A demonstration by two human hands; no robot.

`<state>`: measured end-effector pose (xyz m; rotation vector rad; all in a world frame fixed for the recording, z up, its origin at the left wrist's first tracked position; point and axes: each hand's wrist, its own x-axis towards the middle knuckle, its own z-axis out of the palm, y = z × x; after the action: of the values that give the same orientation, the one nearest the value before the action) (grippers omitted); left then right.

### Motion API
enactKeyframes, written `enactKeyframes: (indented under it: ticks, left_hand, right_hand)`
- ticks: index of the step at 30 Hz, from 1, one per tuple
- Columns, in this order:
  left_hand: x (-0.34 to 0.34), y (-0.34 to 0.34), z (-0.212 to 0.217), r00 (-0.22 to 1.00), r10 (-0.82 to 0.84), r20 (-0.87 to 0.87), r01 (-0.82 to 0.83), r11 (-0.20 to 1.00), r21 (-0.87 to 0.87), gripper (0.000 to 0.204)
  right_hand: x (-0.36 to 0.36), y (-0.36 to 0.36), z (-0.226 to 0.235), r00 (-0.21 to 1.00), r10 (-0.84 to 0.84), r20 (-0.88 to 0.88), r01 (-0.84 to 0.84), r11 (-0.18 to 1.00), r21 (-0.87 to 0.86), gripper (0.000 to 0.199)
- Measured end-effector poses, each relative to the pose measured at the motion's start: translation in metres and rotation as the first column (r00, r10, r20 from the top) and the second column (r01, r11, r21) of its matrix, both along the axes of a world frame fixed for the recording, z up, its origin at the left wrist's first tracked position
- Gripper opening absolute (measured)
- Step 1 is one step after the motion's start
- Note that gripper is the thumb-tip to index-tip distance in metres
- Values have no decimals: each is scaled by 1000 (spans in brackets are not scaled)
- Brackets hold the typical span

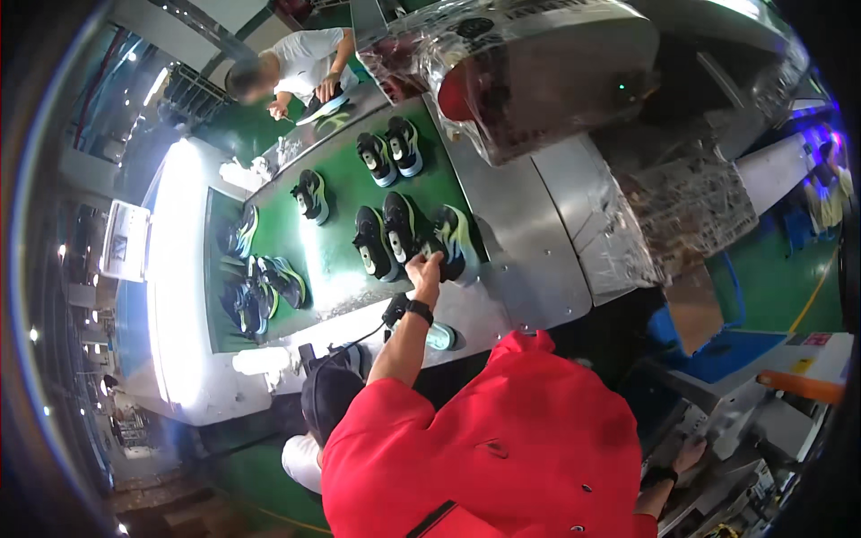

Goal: Operating a hydraulic or mechanical pressing machine to bond shoe soles to uppers in a production line.

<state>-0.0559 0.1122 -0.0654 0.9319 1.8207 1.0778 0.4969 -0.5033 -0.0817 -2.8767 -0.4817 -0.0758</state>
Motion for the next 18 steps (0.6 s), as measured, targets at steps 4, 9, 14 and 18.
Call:
enactKeyframes:
  ticks: [4,9,14,18]
  left_hand:
    - [-44,50,-45,815,-86,-573,198,971,135,34]
    - [4,47,-59,594,-197,-780,439,892,110,48]
    - [132,-39,21,551,-832,-68,831,554,-48,28]
    - [234,-121,68,52,-884,464,999,41,-34,19]
  right_hand:
    - [-22,52,11,998,50,-46,-41,981,191,35]
    - [-119,88,42,983,-69,-169,102,975,196,30]
    - [-191,108,39,895,-234,-379,340,908,243,24]
    - [-246,88,54,819,-361,-445,513,808,289,24]
